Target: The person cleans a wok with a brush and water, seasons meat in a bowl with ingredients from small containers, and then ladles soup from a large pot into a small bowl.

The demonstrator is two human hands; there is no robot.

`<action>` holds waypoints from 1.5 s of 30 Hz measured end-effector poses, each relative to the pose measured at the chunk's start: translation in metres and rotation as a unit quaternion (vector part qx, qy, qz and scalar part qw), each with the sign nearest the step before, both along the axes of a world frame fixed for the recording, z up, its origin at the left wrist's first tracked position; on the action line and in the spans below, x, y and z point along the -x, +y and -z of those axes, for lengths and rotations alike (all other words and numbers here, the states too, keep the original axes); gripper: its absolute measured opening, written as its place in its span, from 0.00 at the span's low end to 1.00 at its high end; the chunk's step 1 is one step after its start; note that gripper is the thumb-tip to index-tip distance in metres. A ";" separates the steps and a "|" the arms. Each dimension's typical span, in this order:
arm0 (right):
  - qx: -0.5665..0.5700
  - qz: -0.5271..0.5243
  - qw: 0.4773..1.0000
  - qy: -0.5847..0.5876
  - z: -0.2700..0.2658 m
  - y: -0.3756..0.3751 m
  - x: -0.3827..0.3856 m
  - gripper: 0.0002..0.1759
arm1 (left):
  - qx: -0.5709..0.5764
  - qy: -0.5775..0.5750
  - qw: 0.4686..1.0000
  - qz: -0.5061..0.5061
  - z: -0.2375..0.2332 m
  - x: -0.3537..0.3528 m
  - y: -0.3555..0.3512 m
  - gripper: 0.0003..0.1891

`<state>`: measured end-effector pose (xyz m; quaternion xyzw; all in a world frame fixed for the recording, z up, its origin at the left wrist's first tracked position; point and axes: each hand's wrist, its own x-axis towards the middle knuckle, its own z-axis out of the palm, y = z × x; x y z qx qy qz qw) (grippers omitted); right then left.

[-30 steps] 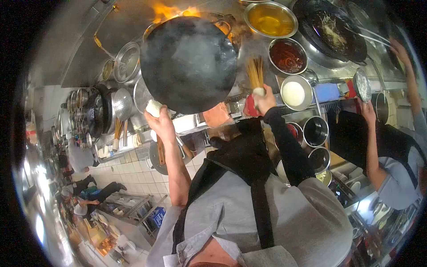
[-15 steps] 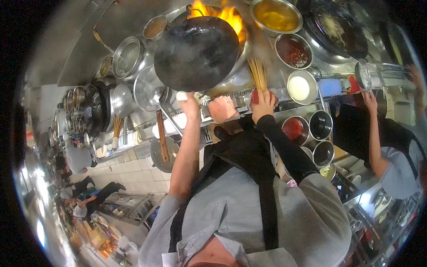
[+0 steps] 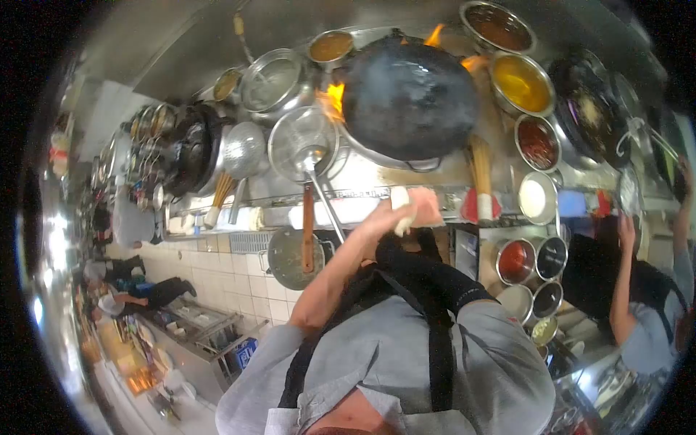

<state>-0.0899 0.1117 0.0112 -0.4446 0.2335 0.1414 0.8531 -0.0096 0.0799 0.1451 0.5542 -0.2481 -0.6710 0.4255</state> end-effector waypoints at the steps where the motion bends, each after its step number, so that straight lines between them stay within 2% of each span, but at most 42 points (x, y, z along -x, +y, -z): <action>1: -0.065 0.042 0.997 0.011 -0.006 0.003 -0.009 0.19 | 0.010 -0.016 1.000 0.005 -0.017 -0.008 0.021 0.21; 4: -0.148 0.153 0.977 0.022 -0.025 0.015 -0.040 0.18 | 0.022 0.014 0.993 -0.113 -0.052 -0.040 0.088 0.20; 7: -0.066 0.230 0.971 0.000 -0.047 -0.001 -0.093 0.17 | 0.050 -0.023 0.964 -0.261 -0.079 -0.079 0.152 0.21; 9: 0.081 0.229 0.970 -0.029 -0.061 -0.046 -0.138 0.18 | 0.032 -0.032 0.938 -0.344 -0.078 -0.106 0.189 0.19; 10: 0.142 0.182 0.973 -0.026 -0.075 -0.078 -0.159 0.20 | 0.037 -0.030 0.928 -0.369 -0.073 -0.119 0.206 0.17; 11: 0.374 0.208 0.901 -0.075 -0.064 -0.097 -0.191 0.18 | 0.031 -0.071 0.910 -0.407 -0.067 -0.128 0.218 0.18; 12: 0.601 0.247 0.759 -0.054 -0.051 -0.116 -0.223 0.17 | 0.036 -0.067 0.899 -0.431 -0.066 -0.135 0.230 0.17; 13: 0.612 0.189 0.768 -0.014 -0.088 -0.127 -0.242 0.17 | 0.041 -0.065 0.889 -0.452 -0.065 -0.141 0.240 0.16; 14: 0.626 0.181 0.758 0.036 -0.105 -0.136 -0.270 0.19 | 0.045 -0.075 0.886 -0.455 -0.064 -0.145 0.248 0.15; 15: 0.646 0.186 0.739 0.041 -0.101 -0.147 -0.297 0.19 | 0.047 -0.076 0.879 -0.468 -0.066 -0.146 0.250 0.13; 17: 0.657 0.131 0.739 0.064 -0.083 -0.173 -0.350 0.21 | 0.044 -0.078 0.866 -0.492 -0.070 -0.140 0.253 0.11; 19: 0.573 0.083 0.814 0.053 -0.084 -0.191 -0.397 0.22 | 0.027 -0.088 0.865 -0.494 -0.071 -0.133 0.250 0.12; 20: 0.393 0.087 0.915 0.008 -0.084 -0.200 -0.406 0.19 | 0.026 -0.083 0.868 -0.489 -0.063 -0.130 0.251 0.12; 21: 0.198 0.094 0.976 0.000 -0.084 -0.208 -0.414 0.16 | 0.025 -0.077 0.871 -0.484 -0.054 -0.129 0.253 0.12; 22: -0.155 0.120 0.979 -0.049 -0.085 -0.225 -0.410 0.10 | 0.016 -0.065 0.881 -0.469 -0.049 -0.128 0.256 0.11; 23: -0.486 0.129 0.860 -0.091 -0.085 -0.237 -0.409 0.04 | 0.012 -0.058 0.880 -0.471 -0.043 -0.128 0.257 0.11; 24: -0.482 0.229 0.845 -0.038 -0.132 -0.222 -0.389 0.07 | 0.006 -0.050 0.879 -0.474 -0.039 -0.127 0.257 0.11; 30: -0.428 0.193 0.873 -0.137 -0.148 -0.228 -0.274 0.07 | -0.024 -0.057 0.886 -0.459 -0.020 -0.135 0.265 0.14; 33: -0.268 0.218 0.928 -0.141 -0.202 -0.234 -0.198 0.10 | -0.042 -0.107 0.887 -0.446 0.002 -0.144 0.263 0.17; 35: -0.196 0.236 0.944 -0.118 -0.229 -0.242 -0.150 0.09 | -0.073 -0.120 0.899 -0.416 0.011 -0.150 0.258 0.20; 36: -0.177 0.252 0.947 -0.091 -0.246 -0.241 -0.128 0.09 | -0.061 -0.092 0.916 -0.386 0.029 -0.155 0.259 0.24; 39: -0.150 0.272 0.949 -0.056 -0.261 -0.252 -0.069 0.08 | -0.122 0.056 0.919 -0.370 0.060 -0.165 0.251 0.29; 40: -0.168 0.285 0.943 -0.039 -0.265 -0.254 -0.054 0.08 | -0.106 0.097 0.929 -0.342 0.069 -0.167 0.248 0.32; 43: -0.139 0.321 0.937 0.029 -0.256 -0.251 -0.013 0.08 | -0.093 0.243 0.907 -0.331 0.065 -0.165 0.244 0.31; 45: -0.053 0.325 0.941 0.083 -0.246 -0.242 0.007 0.08 | -0.008 0.213 0.910 -0.355 0.079 -0.159 0.239 0.29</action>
